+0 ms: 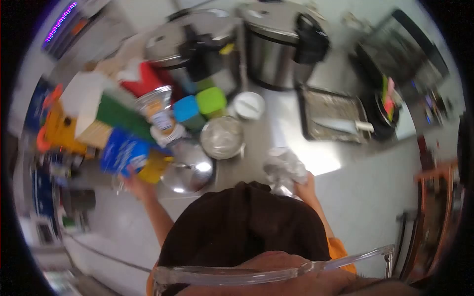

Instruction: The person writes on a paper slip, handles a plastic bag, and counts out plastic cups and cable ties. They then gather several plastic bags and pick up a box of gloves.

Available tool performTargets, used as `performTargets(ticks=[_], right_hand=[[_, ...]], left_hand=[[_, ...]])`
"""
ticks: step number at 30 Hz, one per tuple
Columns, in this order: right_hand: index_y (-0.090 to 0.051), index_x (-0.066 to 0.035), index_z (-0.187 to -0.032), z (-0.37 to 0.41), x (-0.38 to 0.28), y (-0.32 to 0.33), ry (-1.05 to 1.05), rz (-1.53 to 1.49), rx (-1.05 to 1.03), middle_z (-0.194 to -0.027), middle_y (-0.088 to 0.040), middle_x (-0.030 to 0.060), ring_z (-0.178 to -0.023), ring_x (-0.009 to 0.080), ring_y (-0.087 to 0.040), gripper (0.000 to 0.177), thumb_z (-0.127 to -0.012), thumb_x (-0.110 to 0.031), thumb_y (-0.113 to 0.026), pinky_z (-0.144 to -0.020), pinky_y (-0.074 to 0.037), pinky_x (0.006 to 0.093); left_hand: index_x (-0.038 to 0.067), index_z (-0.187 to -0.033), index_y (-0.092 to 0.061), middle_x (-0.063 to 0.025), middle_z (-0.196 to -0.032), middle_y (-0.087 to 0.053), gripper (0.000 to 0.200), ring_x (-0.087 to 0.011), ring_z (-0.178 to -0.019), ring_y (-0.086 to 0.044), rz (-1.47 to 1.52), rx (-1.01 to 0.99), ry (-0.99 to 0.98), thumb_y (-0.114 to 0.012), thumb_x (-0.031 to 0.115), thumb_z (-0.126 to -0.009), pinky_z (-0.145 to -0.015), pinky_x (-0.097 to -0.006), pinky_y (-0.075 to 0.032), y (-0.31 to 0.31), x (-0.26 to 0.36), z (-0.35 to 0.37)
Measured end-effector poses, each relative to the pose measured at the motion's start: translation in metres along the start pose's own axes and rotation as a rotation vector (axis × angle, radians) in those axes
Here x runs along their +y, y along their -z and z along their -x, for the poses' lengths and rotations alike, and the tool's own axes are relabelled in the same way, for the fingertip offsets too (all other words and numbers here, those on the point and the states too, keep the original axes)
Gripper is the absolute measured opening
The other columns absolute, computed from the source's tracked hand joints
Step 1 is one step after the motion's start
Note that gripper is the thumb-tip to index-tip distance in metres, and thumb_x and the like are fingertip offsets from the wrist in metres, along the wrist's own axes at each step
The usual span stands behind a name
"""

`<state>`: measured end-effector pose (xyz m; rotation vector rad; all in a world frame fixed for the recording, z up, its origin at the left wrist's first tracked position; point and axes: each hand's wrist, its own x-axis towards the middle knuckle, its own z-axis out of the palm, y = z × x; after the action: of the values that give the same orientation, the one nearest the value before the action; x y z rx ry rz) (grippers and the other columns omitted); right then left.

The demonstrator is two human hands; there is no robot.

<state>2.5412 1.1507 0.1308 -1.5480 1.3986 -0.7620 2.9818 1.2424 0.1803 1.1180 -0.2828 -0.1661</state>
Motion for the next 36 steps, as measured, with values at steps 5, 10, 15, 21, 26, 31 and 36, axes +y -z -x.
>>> performTargets(ticks=[5, 10, 15, 21, 26, 31, 36], right_hand=[[-0.057, 0.004, -0.099, -0.032, -0.032, 0.014, 0.031, -0.622, -0.025, -0.095, -0.062, 0.0073, -0.084, 0.0148, -0.057, 0.035, -0.065, 0.004, -0.059, -0.074, -0.045, 0.0285], [-0.053, 0.004, -0.109, -0.046, -0.084, 0.01, 0.293, -0.421, -0.421, -0.106, -0.059, 0.0109, -0.096, 0.0155, -0.055, 0.043, -0.068, -0.004, -0.061, -0.084, -0.042, 0.0282], [-0.052, 0.004, -0.113, -0.047, -0.123, -0.008, 0.311, -0.582, -0.581, -0.115, -0.055, 0.0121, -0.104, 0.0165, -0.052, 0.048, -0.07, -0.012, -0.065, -0.09, -0.039, 0.029], [-0.046, 0.002, -0.118, -0.056, -0.095, -0.002, 0.169, -0.507, -0.684, -0.117, -0.052, 0.0105, -0.105, 0.0158, -0.05, 0.054, -0.07, -0.01, -0.067, -0.09, -0.038, 0.0295], [-0.039, 0.002, -0.121, -0.035, -0.072, -0.014, 0.074, -0.359, -0.477, -0.112, -0.053, 0.009, -0.104, 0.0167, -0.05, 0.06, -0.069, -0.006, -0.067, -0.089, -0.039, 0.0305], [-0.044, 0.005, -0.118, -0.029, -0.086, 0.005, 0.197, -0.514, -0.671, -0.113, -0.054, 0.0124, -0.106, 0.0188, -0.05, 0.062, -0.064, -0.009, -0.072, -0.092, -0.038, 0.0323], [-0.054, 0.002, -0.109, -0.043, -0.066, 0.047, 0.53, -0.492, -0.293, -0.109, -0.057, 0.0147, -0.099, 0.0229, -0.056, 0.045, -0.072, -0.021, -0.067, -0.087, -0.044, 0.0357]], left_hand=[[0.001, -0.115, -0.046, -0.006, -0.107, -0.055, 0.043, -0.0144, -0.097, -0.05, -0.261, -0.668, -0.043, -0.065, 0.016, -0.079, -0.087, -0.0295, -0.039, -0.033, -0.023, 0.032], [0.0, -0.116, -0.045, -0.0055, -0.106, -0.056, 0.046, -0.0128, -0.096, -0.052, 0.007, -0.873, 0.204, -0.067, 0.014, -0.077, -0.087, -0.0285, -0.039, -0.073, -0.025, 0.063], [0.0, -0.118, -0.044, -0.0043, -0.107, -0.055, 0.049, -0.0114, -0.099, -0.049, -0.039, -1.016, 0.178, -0.067, 0.011, -0.077, -0.088, -0.0279, -0.038, -0.075, -0.038, 0.07], [0.001, -0.127, -0.033, -0.0063, -0.119, -0.046, 0.06, -0.0145, -0.108, -0.044, -0.135, -1.454, 0.349, -0.065, 0.007, -0.076, -0.091, -0.0279, -0.036, -0.081, -0.047, 0.062], [0.003, -0.136, -0.006, -0.0168, -0.135, -0.022, 0.107, -0.0237, -0.127, -0.022, -0.351, -1.503, 0.015, -0.075, 0.009, -0.055, -0.104, -0.033, -0.02, -0.109, -0.029, 0.106], [0.004, -0.136, 0.002, -0.0205, -0.137, -0.017, 0.126, -0.0279, -0.128, -0.021, -0.452, -1.619, -0.092, -0.081, 0.013, -0.043, -0.104, -0.034, -0.018, -0.124, -0.016, 0.128], [0.001, -0.131, -0.028, -0.0113, -0.126, -0.041, 0.106, -0.0222, -0.119, -0.036, -0.269, -1.466, 0.071, -0.085, 0.018, -0.043, -0.099, -0.0314, -0.026, -0.121, -0.026, 0.104]])
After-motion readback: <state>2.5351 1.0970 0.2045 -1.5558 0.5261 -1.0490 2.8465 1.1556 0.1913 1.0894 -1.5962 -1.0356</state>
